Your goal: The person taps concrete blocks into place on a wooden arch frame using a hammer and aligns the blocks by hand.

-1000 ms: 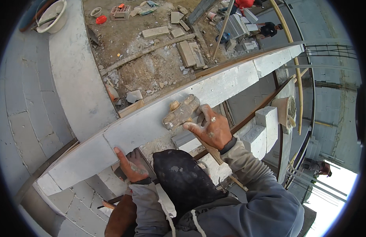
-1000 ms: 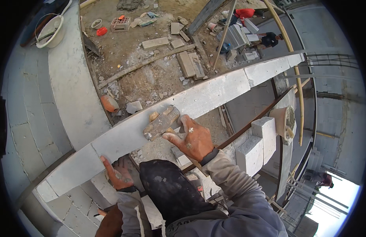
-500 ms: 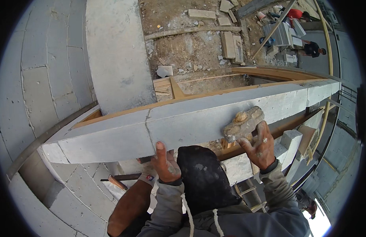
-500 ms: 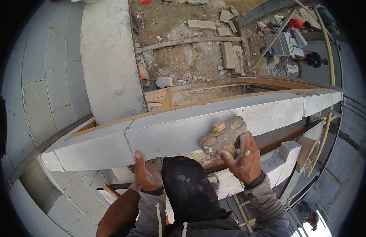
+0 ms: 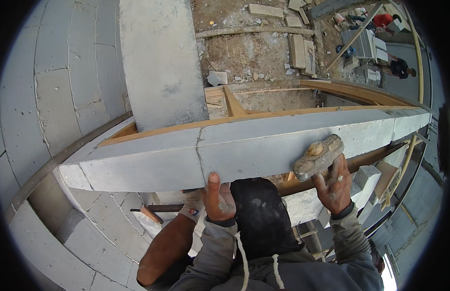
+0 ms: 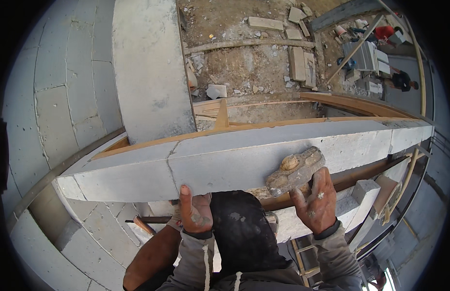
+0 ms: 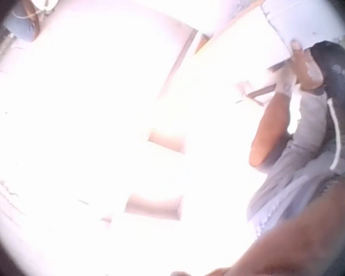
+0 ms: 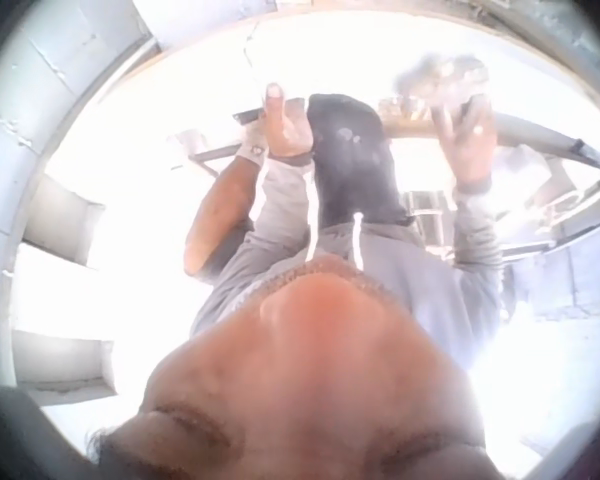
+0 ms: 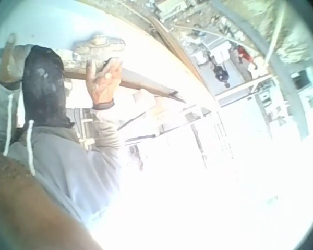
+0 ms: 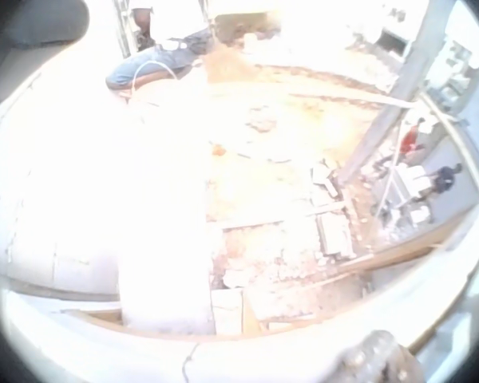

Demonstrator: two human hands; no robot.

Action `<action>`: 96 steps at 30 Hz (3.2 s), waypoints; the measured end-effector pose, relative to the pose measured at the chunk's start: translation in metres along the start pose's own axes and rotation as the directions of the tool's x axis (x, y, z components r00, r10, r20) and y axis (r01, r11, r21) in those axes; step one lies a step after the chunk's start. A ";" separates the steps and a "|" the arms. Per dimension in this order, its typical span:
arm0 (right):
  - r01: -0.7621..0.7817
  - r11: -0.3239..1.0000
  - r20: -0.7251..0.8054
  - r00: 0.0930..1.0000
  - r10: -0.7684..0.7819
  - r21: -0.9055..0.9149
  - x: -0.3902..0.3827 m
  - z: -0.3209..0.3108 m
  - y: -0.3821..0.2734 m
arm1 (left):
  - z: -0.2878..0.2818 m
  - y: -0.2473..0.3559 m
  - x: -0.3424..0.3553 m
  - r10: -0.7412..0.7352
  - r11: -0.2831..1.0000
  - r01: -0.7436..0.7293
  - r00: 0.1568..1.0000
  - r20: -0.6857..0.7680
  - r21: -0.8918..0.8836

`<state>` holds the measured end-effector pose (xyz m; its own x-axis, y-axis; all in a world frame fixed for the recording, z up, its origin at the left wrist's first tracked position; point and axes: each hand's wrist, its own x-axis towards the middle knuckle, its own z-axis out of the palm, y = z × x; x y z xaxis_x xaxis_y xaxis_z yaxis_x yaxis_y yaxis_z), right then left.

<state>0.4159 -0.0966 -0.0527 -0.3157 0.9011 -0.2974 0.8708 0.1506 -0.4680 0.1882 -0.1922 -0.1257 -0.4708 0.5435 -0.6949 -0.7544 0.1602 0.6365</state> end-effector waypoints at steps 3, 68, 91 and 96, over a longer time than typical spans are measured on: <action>-0.022 1.000 0.019 1.000 0.023 -0.006 -0.003 -0.002 0.007 | 0.005 -0.001 -0.002 0.030 1.000 -0.030 0.998 0.046 -0.006; -0.594 0.735 0.056 0.788 0.613 0.328 -0.211 0.080 0.154 | -0.019 -0.011 0.009 -0.015 0.965 -0.036 0.981 0.193 0.258; -0.740 0.664 0.615 0.477 0.628 -0.104 -0.328 0.184 0.258 | -0.017 -0.014 0.012 -0.025 0.964 -0.007 0.993 0.115 0.265; -0.617 0.776 0.147 0.786 0.600 0.130 -0.218 0.078 0.228 | -0.016 -0.014 0.003 -0.046 0.969 0.006 0.987 0.156 0.245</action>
<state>0.6538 -0.2901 -0.1600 0.2193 0.7386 -0.6375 0.8216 -0.4921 -0.2876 0.1906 -0.2060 -0.1421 -0.3585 0.6577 -0.6625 -0.6222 0.3607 0.6948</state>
